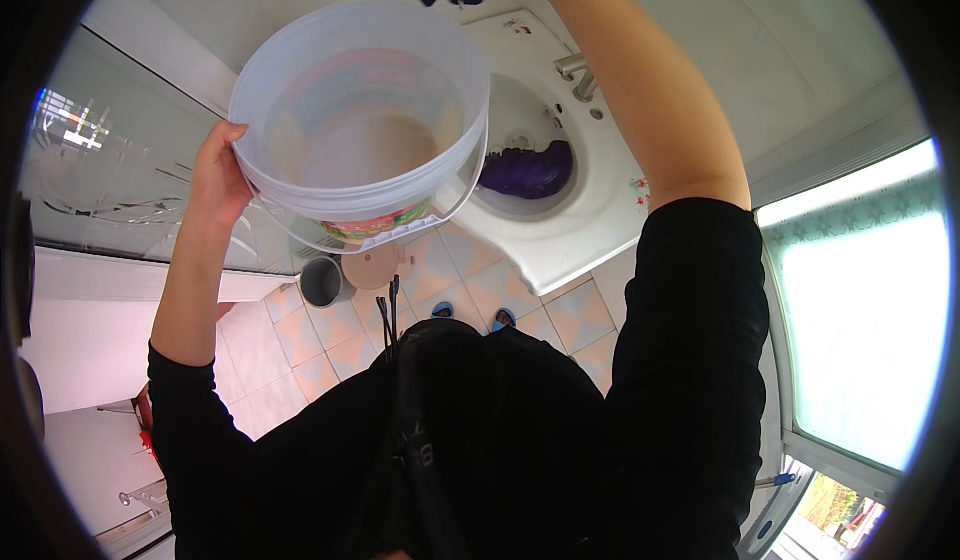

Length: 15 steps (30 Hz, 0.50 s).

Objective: The person pours water from a bucket into the toilet, then washes a purple cloth in the sink by hand, repeatedly rinsing and wringing it. The person also wipes the sink basin with the cloth and refills the bucket from the sink.

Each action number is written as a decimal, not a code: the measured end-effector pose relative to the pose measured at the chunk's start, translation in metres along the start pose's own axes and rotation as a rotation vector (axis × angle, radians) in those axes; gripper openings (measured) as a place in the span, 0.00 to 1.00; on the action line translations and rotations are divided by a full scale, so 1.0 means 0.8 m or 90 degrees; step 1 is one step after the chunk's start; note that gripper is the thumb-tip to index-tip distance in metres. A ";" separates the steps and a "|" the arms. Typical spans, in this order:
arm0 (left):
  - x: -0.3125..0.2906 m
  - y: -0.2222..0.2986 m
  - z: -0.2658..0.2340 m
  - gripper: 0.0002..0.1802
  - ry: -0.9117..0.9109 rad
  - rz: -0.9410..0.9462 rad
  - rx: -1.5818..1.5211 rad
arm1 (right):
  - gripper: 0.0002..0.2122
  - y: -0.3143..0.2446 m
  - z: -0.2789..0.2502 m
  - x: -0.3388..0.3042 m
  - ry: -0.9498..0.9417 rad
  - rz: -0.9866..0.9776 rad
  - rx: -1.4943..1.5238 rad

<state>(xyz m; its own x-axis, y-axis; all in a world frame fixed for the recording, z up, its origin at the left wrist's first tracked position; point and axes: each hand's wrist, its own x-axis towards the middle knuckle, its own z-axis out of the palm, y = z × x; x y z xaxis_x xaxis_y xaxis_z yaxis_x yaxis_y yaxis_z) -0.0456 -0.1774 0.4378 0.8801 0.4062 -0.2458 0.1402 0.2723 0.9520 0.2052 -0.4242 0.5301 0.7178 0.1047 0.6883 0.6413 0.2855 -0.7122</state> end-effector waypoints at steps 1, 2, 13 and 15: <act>-0.003 -0.003 -0.001 0.27 0.012 -0.005 -0.002 | 0.13 0.026 -0.011 -0.005 0.007 -0.035 -0.041; -0.008 -0.006 -0.005 0.27 0.026 -0.009 -0.003 | 0.13 0.043 -0.017 -0.020 0.007 0.008 -0.064; -0.040 -0.068 -0.088 0.29 0.143 0.093 -0.200 | 0.18 0.256 -0.054 -0.222 -0.214 0.336 -0.411; -0.045 -0.077 -0.101 0.30 0.097 0.112 -0.269 | 0.19 0.281 -0.058 -0.248 -0.323 0.387 -0.434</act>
<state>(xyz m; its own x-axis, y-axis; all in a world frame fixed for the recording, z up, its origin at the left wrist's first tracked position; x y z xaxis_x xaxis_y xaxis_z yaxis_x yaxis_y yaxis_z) -0.1225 -0.1382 0.3732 0.7932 0.5921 -0.1419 -0.2288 0.5058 0.8317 0.2194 -0.4250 0.2272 0.8736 0.4838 0.0522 0.3407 -0.5313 -0.7756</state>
